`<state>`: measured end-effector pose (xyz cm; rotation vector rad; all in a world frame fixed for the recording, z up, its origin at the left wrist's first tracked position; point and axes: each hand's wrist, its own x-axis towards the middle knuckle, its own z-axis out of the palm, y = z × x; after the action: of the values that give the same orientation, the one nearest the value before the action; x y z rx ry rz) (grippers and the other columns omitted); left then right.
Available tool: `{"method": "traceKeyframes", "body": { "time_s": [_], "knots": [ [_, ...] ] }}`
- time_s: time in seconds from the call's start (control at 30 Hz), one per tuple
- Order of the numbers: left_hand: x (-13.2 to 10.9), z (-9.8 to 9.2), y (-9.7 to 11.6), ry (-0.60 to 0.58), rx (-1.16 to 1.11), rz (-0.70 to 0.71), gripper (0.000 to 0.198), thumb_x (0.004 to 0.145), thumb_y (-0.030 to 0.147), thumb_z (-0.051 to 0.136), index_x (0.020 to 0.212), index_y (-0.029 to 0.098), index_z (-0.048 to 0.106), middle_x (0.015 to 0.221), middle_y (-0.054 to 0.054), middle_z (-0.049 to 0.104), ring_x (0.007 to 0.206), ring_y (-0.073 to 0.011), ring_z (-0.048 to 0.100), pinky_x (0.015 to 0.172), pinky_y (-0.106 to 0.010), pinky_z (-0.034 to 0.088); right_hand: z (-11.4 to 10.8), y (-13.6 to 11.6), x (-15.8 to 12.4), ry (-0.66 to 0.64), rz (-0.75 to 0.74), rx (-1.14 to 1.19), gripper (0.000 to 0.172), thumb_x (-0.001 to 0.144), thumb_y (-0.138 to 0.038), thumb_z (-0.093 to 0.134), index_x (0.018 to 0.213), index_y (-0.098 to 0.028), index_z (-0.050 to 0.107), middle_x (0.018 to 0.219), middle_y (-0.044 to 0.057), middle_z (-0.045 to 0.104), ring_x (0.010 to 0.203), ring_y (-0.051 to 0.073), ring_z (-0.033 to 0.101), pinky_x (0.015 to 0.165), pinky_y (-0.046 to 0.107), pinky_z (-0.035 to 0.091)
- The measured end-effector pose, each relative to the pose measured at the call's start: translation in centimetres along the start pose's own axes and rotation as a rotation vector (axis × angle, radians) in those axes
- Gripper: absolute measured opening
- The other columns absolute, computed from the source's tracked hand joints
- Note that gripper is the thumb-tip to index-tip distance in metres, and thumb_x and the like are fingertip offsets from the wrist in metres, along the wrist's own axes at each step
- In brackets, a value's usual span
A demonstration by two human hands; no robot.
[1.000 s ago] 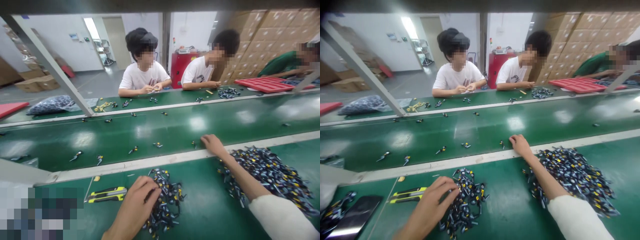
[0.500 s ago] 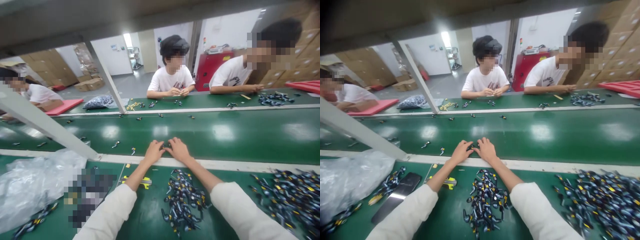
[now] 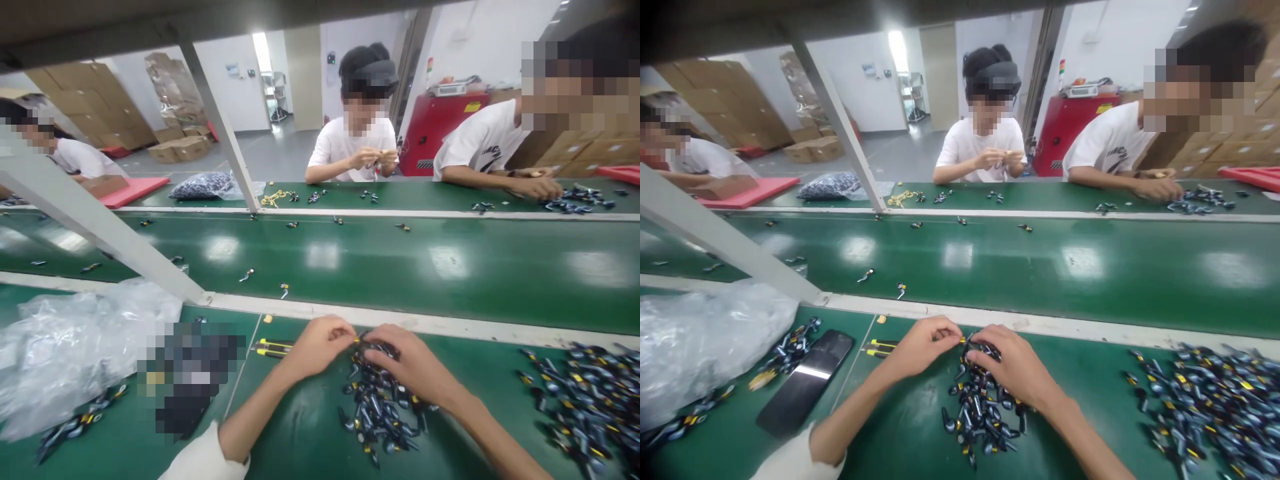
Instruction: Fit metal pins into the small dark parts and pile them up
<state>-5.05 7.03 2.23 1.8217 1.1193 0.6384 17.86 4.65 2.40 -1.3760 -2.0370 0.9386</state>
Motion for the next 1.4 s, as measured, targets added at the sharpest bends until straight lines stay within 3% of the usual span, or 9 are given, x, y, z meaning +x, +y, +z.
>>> {"method": "traceKeyframes", "body": {
  "time_s": [0.1,0.3,0.47,0.57,0.7,0.8,1.13,1.27,1.4],
  "knots": [
    [-0.3,1.5,0.6,-0.011,-0.108,-0.003,0.019,0.092,0.022,0.061,0.101,0.013,0.075,0.086,-0.006,0.078,0.077,-0.0166,0.071,0.070,-0.024,0.056,0.6,-0.8,-2.5,0.122,0.076,0.150,0.024,0.096,-0.039,0.061,0.105,-0.021,0.074,0.116,0.011,0.075,0.112,0.029,0.066,0.104,0.048,0.046],
    [0.7,2.3,4.4,0.141,-0.141,0.055,0.032,0.097,0.024,0.054,0.125,0.014,0.067,0.108,-0.011,0.076,0.086,-0.0173,0.074,0.078,-0.026,0.059,0.9,-2.5,-1.5,0.213,0.188,0.499,0.041,0.095,-0.047,0.062,0.124,-0.019,0.068,0.106,0.011,0.080,0.089,0.026,0.077,0.086,0.041,0.061],
    [0.0,2.6,5.8,0.217,0.020,0.076,0.033,0.100,0.024,0.050,0.125,0.021,0.070,0.118,-0.008,0.076,0.108,-0.0208,0.070,0.099,-0.032,0.054,1.8,-2.4,-0.8,0.326,0.240,0.636,0.039,0.087,-0.051,0.071,0.110,-0.020,0.073,0.098,0.009,0.081,0.079,0.024,0.077,0.083,0.040,0.062],
    [0.7,0.0,3.1,0.177,0.194,0.023,0.030,0.098,0.028,0.056,0.124,0.023,0.071,0.120,-0.007,0.076,0.110,-0.0231,0.070,0.098,-0.034,0.055,2.1,-1.2,-1.2,0.374,0.278,0.668,0.036,0.085,-0.054,0.071,0.098,-0.020,0.073,0.092,0.008,0.080,0.069,0.023,0.074,0.074,0.038,0.062],
    [2.8,-5.5,-2.7,0.328,0.404,-0.162,0.036,0.097,0.027,0.062,0.131,0.014,0.061,0.133,-0.015,0.064,0.121,-0.0300,0.062,0.106,-0.054,0.048,1.6,0.4,-1.4,0.394,0.298,0.652,0.037,0.079,-0.055,0.076,0.093,-0.021,0.075,0.086,0.007,0.079,0.067,0.023,0.072,0.071,0.037,0.060],
    [4.0,-8.6,-6.1,0.305,0.493,-0.202,0.033,0.097,0.032,0.064,0.127,0.016,0.061,0.129,-0.011,0.064,0.111,-0.0253,0.066,0.094,-0.048,0.056,1.3,0.9,-1.2,0.411,0.311,0.606,0.037,0.075,-0.054,0.079,0.091,-0.021,0.076,0.082,0.007,0.079,0.062,0.023,0.070,0.068,0.038,0.059],
    [4.0,-15.3,-8.6,0.460,0.536,-0.216,0.035,0.098,0.032,0.063,0.128,0.016,0.060,0.129,-0.011,0.063,0.109,-0.0251,0.066,0.091,-0.046,0.058,1.8,0.6,-1.3,0.429,0.289,0.549,0.030,0.077,-0.049,0.076,0.091,-0.023,0.075,0.070,0.004,0.075,0.066,0.026,0.071,0.066,0.037,0.058],
    [3.8,-14.2,-7.0,0.371,0.478,-0.175,0.034,0.098,0.033,0.063,0.127,0.016,0.061,0.129,-0.010,0.064,0.109,-0.0256,0.066,0.091,-0.045,0.058,1.5,-0.1,-1.5,0.379,0.241,0.583,0.030,0.080,-0.049,0.075,0.095,-0.023,0.077,0.064,0.002,0.074,0.060,0.023,0.068,0.062,0.035,0.056],
    [3.1,-8.1,-2.7,0.151,0.364,-0.067,0.029,0.098,0.032,0.063,0.120,0.014,0.064,0.119,-0.010,0.067,0.101,-0.0222,0.069,0.088,-0.043,0.059,1.2,-0.4,-1.5,0.334,0.196,0.632,0.033,0.081,-0.049,0.076,0.096,-0.021,0.077,0.065,0.002,0.071,0.057,0.019,0.065,0.060,0.033,0.054]
  ]
}}
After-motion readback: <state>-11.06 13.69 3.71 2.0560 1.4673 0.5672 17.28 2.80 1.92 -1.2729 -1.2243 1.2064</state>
